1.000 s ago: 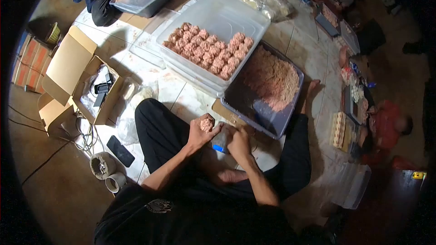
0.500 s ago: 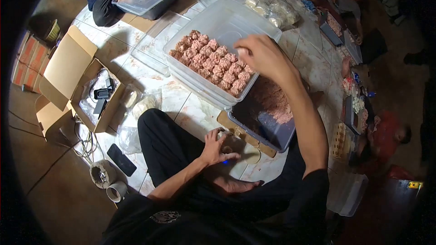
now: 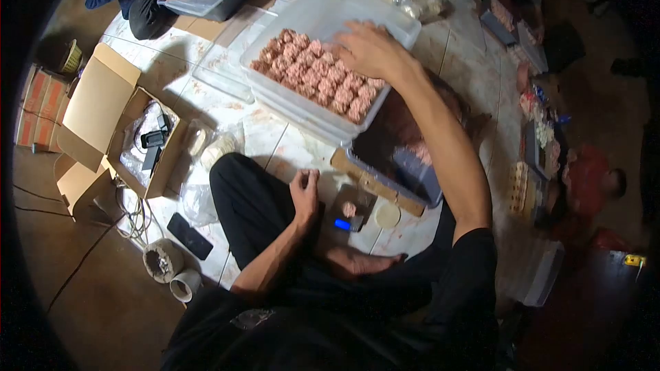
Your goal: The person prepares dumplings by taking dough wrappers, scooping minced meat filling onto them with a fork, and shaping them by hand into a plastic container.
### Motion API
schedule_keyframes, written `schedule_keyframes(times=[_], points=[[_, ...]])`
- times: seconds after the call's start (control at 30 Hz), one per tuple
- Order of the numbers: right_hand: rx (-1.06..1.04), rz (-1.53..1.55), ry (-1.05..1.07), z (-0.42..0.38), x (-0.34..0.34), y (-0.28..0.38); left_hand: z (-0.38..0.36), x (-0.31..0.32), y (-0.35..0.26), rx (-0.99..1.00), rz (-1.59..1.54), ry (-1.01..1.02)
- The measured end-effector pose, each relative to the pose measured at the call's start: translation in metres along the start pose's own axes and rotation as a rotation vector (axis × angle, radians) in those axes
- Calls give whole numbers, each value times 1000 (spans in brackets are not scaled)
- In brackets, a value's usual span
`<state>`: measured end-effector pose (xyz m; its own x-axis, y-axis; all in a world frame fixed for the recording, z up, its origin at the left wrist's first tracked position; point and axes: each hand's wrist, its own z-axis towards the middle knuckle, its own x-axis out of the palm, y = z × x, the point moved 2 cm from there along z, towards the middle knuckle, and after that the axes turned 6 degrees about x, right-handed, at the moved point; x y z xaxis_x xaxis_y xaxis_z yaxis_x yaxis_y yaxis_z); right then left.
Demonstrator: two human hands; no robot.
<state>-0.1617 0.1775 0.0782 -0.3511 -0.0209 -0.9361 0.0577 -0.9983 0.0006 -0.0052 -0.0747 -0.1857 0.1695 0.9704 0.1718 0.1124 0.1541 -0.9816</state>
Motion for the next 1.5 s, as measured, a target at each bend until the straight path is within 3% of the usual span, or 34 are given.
schedule_keyframes(times=[0.1,0.17,0.23,0.3,0.37,0.43,0.5,0.57,0.63,0.73,0.8,0.83,0.87,0.93,1.0,1.1,1.2,1.3,1.37,1.43,1.5], points=[[27,406,-134,-48,-82,50,3,-4,-3,-102,-22,-61],[126,422,-35,-106,-103,72,5,-6,12,-30,57,-38],[158,490,231,-177,-73,88,2,-5,5,-103,50,-23],[238,568,257,-248,-36,113,0,-7,0,-132,49,-12],[419,548,516,-296,17,123,2,-5,2,-127,44,1],[496,654,528,-307,26,139,0,-3,2,-96,41,7],[434,469,503,-326,64,151,-2,-6,4,-89,69,7],[405,488,679,-339,104,147,1,-9,11,-82,105,15],[441,686,649,-323,86,133,3,-11,19,-49,67,17],[427,744,78,-204,-65,98,-1,-9,19,-105,-27,-5],[248,239,-229,-131,-141,67,-2,-4,11,-126,19,-4],[239,371,-193,-100,-142,46,0,-3,15,-126,0,2],[214,445,8,-67,-136,24,2,-1,14,-135,8,13],[120,173,175,-12,-94,-10,2,0,12,-160,24,32],[-11,188,230,35,-25,-53,1,-4,15,-178,-15,16],[261,123,626,64,-8,-46,1,-3,8,-257,-68,-27],[353,179,698,65,28,-52,1,-2,0,-259,-49,-22],[268,169,629,54,41,-56,1,-2,13,-199,-36,28],[147,70,213,24,26,-40,0,4,-2,-94,19,42],[156,143,-67,-11,-9,-30,-12,16,-34,20,131,145],[281,418,-206,-51,-63,-16,-26,23,-41,126,382,407]])
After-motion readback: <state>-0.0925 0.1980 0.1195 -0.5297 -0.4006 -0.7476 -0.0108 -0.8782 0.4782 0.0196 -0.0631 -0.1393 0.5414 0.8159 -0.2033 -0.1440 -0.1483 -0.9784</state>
